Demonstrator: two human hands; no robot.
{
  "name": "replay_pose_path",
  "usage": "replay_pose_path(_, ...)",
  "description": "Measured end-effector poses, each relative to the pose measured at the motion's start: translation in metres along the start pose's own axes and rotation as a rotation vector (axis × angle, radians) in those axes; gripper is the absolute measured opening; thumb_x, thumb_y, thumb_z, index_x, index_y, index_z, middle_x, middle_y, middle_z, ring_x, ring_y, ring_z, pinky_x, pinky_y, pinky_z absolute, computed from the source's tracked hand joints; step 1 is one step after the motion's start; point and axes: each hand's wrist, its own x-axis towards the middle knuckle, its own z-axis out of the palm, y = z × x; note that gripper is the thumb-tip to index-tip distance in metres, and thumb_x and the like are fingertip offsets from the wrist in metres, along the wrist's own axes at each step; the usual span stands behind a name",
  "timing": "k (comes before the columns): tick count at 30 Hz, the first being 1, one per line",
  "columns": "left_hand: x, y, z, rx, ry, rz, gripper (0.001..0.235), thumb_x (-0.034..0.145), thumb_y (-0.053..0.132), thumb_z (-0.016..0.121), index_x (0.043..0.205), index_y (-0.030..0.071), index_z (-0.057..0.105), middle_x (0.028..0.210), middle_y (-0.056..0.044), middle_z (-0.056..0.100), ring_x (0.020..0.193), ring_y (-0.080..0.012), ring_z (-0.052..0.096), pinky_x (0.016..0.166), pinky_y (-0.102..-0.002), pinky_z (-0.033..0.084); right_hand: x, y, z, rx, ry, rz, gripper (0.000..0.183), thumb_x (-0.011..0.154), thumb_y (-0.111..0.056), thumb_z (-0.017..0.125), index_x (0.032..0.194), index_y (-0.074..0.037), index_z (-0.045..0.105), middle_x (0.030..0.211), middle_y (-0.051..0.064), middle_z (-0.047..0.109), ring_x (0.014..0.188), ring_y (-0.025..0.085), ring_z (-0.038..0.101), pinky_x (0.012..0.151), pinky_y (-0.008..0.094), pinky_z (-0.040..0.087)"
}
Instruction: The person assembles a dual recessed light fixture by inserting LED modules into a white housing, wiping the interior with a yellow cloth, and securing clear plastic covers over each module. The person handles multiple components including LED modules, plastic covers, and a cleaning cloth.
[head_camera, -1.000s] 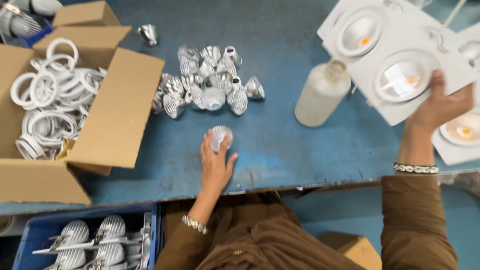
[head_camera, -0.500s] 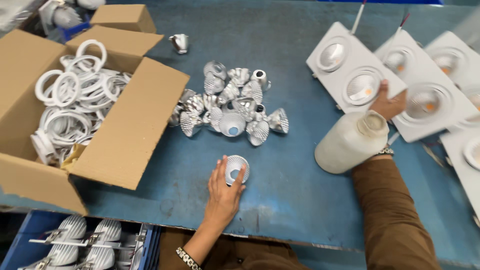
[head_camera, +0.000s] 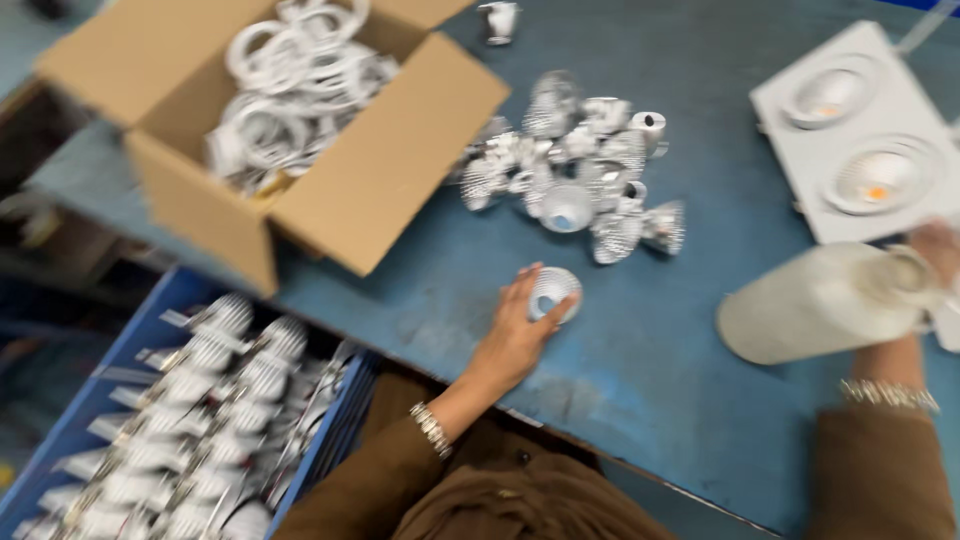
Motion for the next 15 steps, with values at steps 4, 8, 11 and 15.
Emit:
replay_pose_path(4,0.003,-0.008,0.005,-0.125,0.132,-0.013,0.062,0.094,-0.001,0.064,0.147,0.030,0.055,0.164,-0.031,0.030,0.148,-0.0508,0.036,0.120,-0.051,0.038,-0.101,-0.025,-0.061,0.201,-0.021,0.064,0.049,0.114,-0.013,0.056,0.151,0.010,0.035,0.151,0.027,0.048,0.132,0.033,0.055,0.105,0.038,0.044)
replay_pose_path(8,0.025,-0.024,0.019,-0.091,0.274,0.052,0.067,0.093,-0.002,0.065,0.149,0.031,0.051,0.164,-0.030,0.027,0.147,-0.0507,0.036,0.123,-0.052,0.036,-0.198,-0.053,-0.160,0.346,0.038,0.056,0.041,0.113,-0.009,0.055,0.148,0.007,0.040,0.147,0.023,0.051,0.125,0.027,0.061,0.096,0.034,0.052)
replay_pose_path(11,0.039,-0.040,0.024,-0.064,0.298,0.049,0.070,0.093,-0.004,0.064,0.151,0.031,0.051,0.165,-0.029,0.024,0.147,-0.0517,0.033,0.122,-0.053,0.036,-0.245,-0.079,-0.197,0.392,0.000,0.023,0.036,0.113,-0.006,0.054,0.146,0.005,0.044,0.145,0.021,0.054,0.120,0.023,0.066,0.090,0.030,0.059)
replay_pose_path(15,0.042,-0.059,0.020,-0.037,0.294,0.001,0.068,0.094,-0.002,0.066,0.150,0.033,0.051,0.165,-0.028,0.021,0.148,-0.0521,0.031,0.121,-0.054,0.036,-0.291,-0.107,-0.194,0.442,-0.123,-0.003,0.034,0.113,0.003,0.055,0.145,0.006,0.044,0.136,0.021,0.061,0.110,0.028,0.071,0.090,0.035,0.062)
